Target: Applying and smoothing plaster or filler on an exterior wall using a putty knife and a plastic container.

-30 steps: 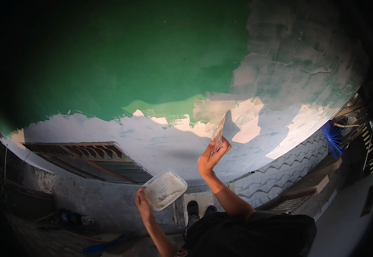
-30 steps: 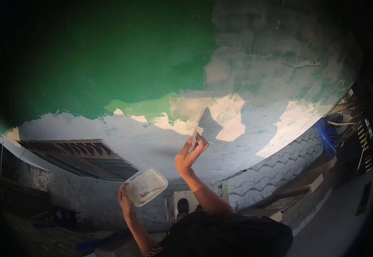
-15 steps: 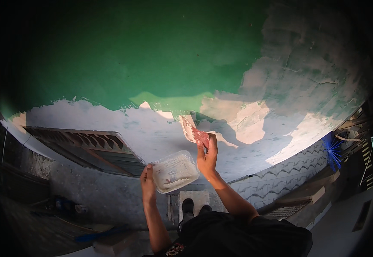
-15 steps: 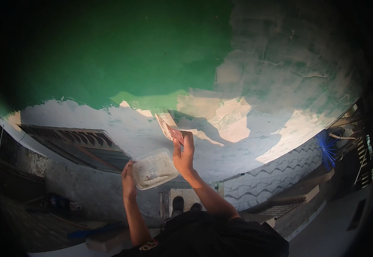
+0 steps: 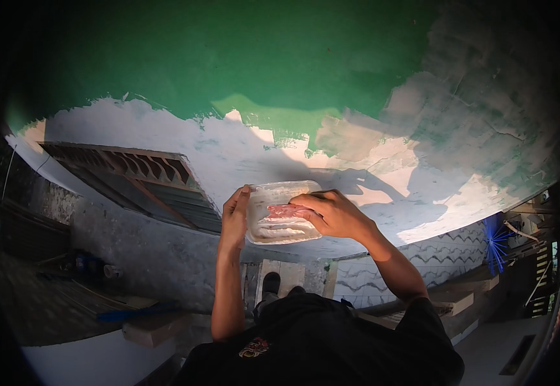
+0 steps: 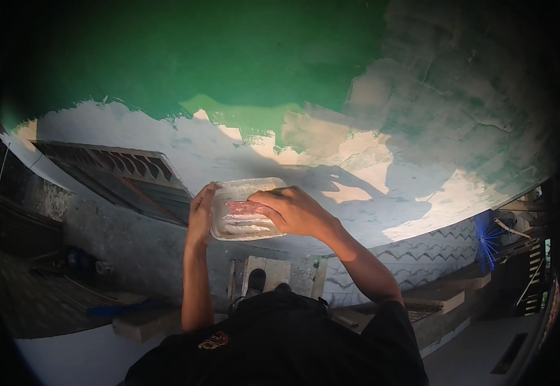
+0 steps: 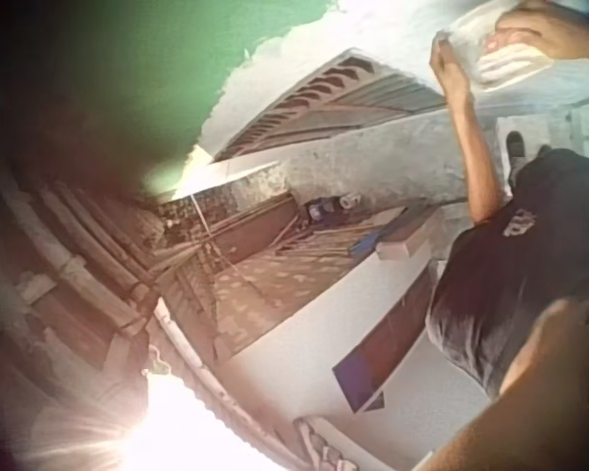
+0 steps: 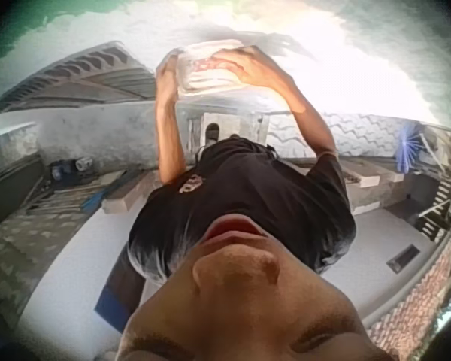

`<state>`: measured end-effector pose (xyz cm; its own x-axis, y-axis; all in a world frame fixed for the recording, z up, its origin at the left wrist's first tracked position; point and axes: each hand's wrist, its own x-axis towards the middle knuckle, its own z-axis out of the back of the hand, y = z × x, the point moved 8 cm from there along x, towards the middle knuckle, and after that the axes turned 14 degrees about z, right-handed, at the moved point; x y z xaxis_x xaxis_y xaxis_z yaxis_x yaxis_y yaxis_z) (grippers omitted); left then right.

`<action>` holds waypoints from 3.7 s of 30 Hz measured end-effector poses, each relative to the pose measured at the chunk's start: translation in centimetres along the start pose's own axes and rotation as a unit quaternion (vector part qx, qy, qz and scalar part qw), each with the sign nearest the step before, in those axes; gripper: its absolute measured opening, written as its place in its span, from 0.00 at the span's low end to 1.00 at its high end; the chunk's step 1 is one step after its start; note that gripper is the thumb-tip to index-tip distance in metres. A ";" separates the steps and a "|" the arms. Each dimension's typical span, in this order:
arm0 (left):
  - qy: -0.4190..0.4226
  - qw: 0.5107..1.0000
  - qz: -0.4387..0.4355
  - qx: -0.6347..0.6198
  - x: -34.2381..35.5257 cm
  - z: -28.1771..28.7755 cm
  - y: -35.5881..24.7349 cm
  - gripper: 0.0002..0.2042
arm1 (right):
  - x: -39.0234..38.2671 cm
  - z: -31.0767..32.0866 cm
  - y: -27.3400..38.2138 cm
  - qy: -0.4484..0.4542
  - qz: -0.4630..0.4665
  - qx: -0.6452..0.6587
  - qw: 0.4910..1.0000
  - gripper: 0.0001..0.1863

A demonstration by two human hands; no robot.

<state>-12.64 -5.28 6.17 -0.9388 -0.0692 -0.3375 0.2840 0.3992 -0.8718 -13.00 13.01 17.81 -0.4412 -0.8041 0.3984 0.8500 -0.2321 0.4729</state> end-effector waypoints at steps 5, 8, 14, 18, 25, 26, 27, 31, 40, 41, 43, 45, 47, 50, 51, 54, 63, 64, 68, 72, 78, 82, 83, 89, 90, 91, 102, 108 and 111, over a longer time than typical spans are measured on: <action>-0.020 0.999 0.019 0.020 0.1 1.0 1.3 0.19 | -0.4 -0.1 0.8 0.017 0.039 0.046 0.998 0.12; -0.006 0.999 0.006 0.034 -0.1 0.7 1.6 0.18 | -0.5 1.0 0.8 -0.010 0.022 0.086 0.996 0.12; 0.016 0.999 0.039 -0.013 -0.6 -0.2 2.1 0.17 | -0.7 -0.8 0.8 0.053 0.023 0.074 0.996 0.13; 0.010 0.999 0.046 0.001 -0.9 0.3 2.4 0.17 | -0.9 -0.3 0.4 0.029 -0.022 0.052 0.998 0.13; 0.013 0.999 0.027 0.013 -1.7 0.1 2.2 0.17 | -0.8 1.1 1.6 -0.035 0.022 -0.010 0.999 0.11; 0.011 1.000 0.028 0.003 -1.8 0.1 2.1 0.18 | -0.9 0.1 2.3 0.001 0.079 -0.046 0.996 0.11; 0.014 1.000 0.027 0.004 -1.9 0.0 2.1 0.18 | -1.2 -0.9 2.2 0.027 0.068 -0.036 0.997 0.11; -0.028 0.999 0.021 -0.004 -1.7 2.4 3.3 0.18 | -1.8 -2.9 3.6 0.064 0.098 -0.054 0.992 0.12; -0.030 0.999 0.018 -0.017 -3.0 2.5 2.2 0.17 | -2.4 -0.6 1.7 -0.025 -0.047 0.105 0.993 0.08; -0.021 1.000 0.015 -0.018 -3.1 2.2 2.0 0.17 | -2.8 0.4 1.2 -0.097 -0.066 0.153 0.981 0.07; -0.029 0.999 0.009 -0.014 -3.3 1.7 1.7 0.17 | -4.1 1.6 -0.8 -0.210 -0.102 0.204 0.951 0.07; -0.038 0.999 0.001 -0.008 -3.3 1.7 1.6 0.17 | -3.4 2.5 -0.5 -0.307 -0.097 0.301 0.897 0.06; -0.038 0.999 0.002 -0.006 -3.3 1.8 1.8 0.17 | -3.3 4.3 -0.3 -0.452 -0.092 0.395 0.794 0.06; -0.028 1.000 0.006 -0.007 -3.5 1.9 1.8 0.17 | -4.9 8.1 -0.3 -0.571 -0.029 0.272 0.774 0.07; -0.024 1.000 0.002 -0.005 -3.6 2.0 1.8 0.17 | -4.7 8.7 -0.3 -0.574 -0.025 0.270 0.772 0.07; -0.045 0.999 -0.001 -0.008 -3.5 2.5 2.0 0.17 | -5.4 12.9 1.9 -0.657 0.016 0.036 0.753 0.08; -0.045 0.999 0.006 -0.024 -3.5 2.5 2.5 0.17 | 1.6 21.1 5.8 -0.726 0.138 -0.286 0.610 0.08; -0.046 0.999 0.007 -0.026 -3.4 2.6 2.7 0.17 | 3.0 21.6 5.8 -0.703 0.159 -0.315 0.617 0.10; -0.062 0.997 0.010 -0.033 -3.9 3.2 2.9 0.17 | 7.7 20.6 6.4 -0.627 0.107 -0.418 0.649 0.13; -0.074 0.997 0.013 -0.034 -3.9 3.2 3.1 0.17 | 9.8 19.5 6.0 -0.625 0.110 -0.420 0.649 0.15; -0.055 0.998 0.014 -0.037 -2.9 3.4 3.9 0.18 | 8.5 19.8 6.6 -0.644 0.206 -0.266 0.687 0.08; -0.056 0.998 0.020 -0.037 -2.7 3.1 4.6 0.18 | 5.4 22.0 5.0 -0.655 0.150 -0.110 0.733 0.09; -0.054 0.998 0.022 -0.036 -2.5 2.9 4.8 0.18 | 4.6 22.8 4.7 -0.656 0.123 -0.095 0.739 0.10; -0.050 0.998 0.040 -0.026 -2.3 3.3 5.8 0.18 | 2.0 26.1 3.3 -0.641 0.072 -0.209 0.735 0.11; -0.049 0.998 0.041 -0.026 -2.4 3.2 5.8 0.18 | 1.8 26.3 3.5 -0.631 0.064 -0.256 0.729 0.12; -0.053 0.998 0.038 -0.020 -2.4 3.1 5.7 0.18 | 1.4 26.6 3.2 -0.631 0.064 -0.258 0.729 0.12; -0.063 0.997 0.028 -0.030 -2.0 3.9 5.8 0.18 | -2.8 24.5 6.4 -0.715 0.145 -0.193 0.656 0.11; -0.068 0.997 0.022 -0.025 -2.1 3.8 5.1 0.19 | 2.0 22.0 6.9 -0.613 0.174 -0.439 0.634 0.09; -0.064 0.997 0.020 -0.035 -2.5 4.8 5.4 0.19 | 4.7 19.8 6.8 -0.582 0.145 -0.449 0.662 0.10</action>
<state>-7.82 -7.32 0.64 -0.8931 -0.1662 -0.4181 0.3023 0.4667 -0.8311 -15.02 18.52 38.49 0.2995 -0.0398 0.9533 0.5462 -0.8121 -0.2055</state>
